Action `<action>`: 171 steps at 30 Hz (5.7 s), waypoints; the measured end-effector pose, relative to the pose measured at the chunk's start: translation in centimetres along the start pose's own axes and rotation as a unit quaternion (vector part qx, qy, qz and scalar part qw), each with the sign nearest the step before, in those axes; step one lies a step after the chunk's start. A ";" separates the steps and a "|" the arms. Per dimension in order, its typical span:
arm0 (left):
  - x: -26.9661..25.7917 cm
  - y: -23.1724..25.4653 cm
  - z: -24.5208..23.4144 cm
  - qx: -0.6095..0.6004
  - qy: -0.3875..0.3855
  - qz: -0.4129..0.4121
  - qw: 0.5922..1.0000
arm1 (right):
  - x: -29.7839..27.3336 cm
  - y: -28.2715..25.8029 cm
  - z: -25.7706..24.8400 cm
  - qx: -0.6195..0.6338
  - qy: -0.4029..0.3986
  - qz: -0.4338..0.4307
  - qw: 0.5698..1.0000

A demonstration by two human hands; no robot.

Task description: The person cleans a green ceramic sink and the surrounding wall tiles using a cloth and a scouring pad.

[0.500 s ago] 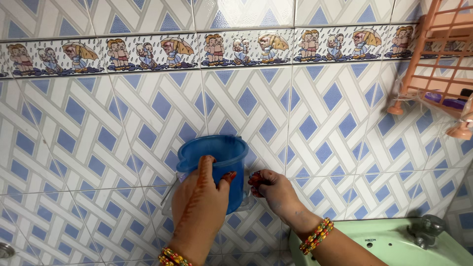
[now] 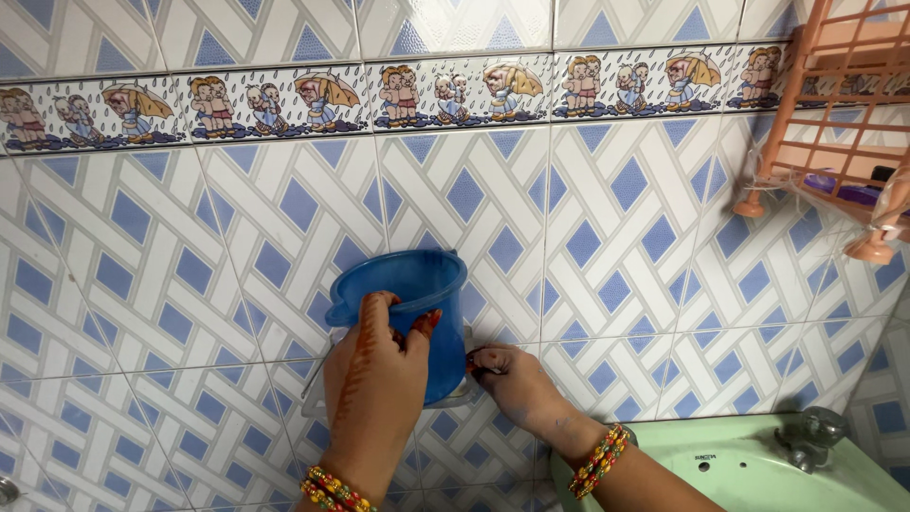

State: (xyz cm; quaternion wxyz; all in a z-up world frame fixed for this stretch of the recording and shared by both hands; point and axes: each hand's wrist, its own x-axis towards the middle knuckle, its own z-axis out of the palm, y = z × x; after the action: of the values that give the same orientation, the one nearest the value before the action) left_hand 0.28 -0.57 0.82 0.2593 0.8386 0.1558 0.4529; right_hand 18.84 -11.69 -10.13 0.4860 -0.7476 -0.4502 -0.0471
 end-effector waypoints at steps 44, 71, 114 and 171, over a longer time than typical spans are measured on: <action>-9.5 3.8 28.9 0.102 -0.500 0.161 0.845 | -22.0 19.6 -26.3 -0.428 0.123 0.462 0.767; -11.1 3.1 33.8 0.144 -0.471 0.118 0.863 | -20.1 23.1 -31.5 -0.472 -0.041 0.423 0.772; -11.2 2.6 34.2 0.105 -0.464 0.098 0.874 | -26.7 20.9 -8.3 -0.104 -0.447 0.288 0.840; -10.1 5.3 26.0 -0.059 -0.340 0.343 0.874 | -25.0 11.1 -9.1 -0.159 -0.299 0.375 0.863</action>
State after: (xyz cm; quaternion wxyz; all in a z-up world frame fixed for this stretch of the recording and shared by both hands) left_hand 16.82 -17.55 -14.80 0.1740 0.9248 -0.2665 0.2086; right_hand 15.41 -35.75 -25.71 0.1832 -0.9053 -0.2458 0.2941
